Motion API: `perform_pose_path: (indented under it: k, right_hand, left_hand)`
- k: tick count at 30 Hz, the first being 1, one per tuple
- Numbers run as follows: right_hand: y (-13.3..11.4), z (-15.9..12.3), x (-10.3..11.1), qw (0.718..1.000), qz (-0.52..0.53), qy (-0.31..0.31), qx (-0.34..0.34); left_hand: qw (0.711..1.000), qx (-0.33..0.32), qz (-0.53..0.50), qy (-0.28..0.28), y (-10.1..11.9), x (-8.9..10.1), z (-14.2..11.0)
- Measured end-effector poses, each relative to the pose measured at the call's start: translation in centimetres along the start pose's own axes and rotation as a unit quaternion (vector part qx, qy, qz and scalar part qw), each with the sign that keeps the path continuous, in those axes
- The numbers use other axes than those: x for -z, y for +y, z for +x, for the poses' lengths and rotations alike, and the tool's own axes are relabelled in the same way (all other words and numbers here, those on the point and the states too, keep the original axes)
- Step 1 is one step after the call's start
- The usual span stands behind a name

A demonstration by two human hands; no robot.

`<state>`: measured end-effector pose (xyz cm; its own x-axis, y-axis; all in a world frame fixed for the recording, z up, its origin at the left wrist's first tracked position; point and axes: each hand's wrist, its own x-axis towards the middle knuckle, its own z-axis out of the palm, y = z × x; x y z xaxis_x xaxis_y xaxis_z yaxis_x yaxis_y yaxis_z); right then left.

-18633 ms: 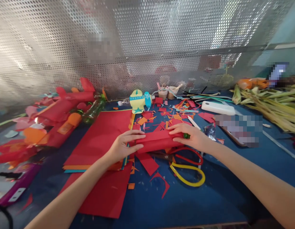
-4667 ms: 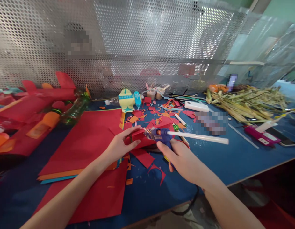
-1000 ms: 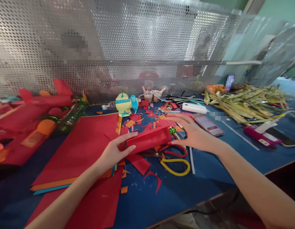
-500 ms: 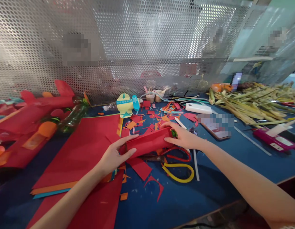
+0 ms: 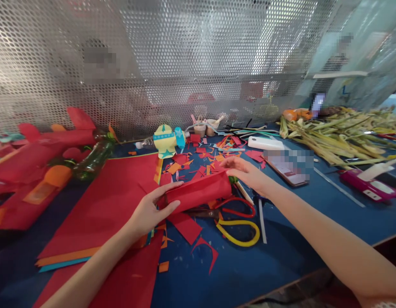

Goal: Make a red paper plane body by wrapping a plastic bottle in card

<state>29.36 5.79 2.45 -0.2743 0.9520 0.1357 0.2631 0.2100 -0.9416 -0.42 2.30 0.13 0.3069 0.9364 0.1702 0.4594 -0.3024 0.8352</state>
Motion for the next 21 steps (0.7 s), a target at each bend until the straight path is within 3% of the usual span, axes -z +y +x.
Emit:
perform_pose_path:
  k: [21]
  right_hand:
    - [-1.0,1.4,-1.9,0.99,0.051,0.03,-0.13]
  left_hand:
    - [0.998,-0.05,0.043,0.014,0.4,-0.1,0.1]
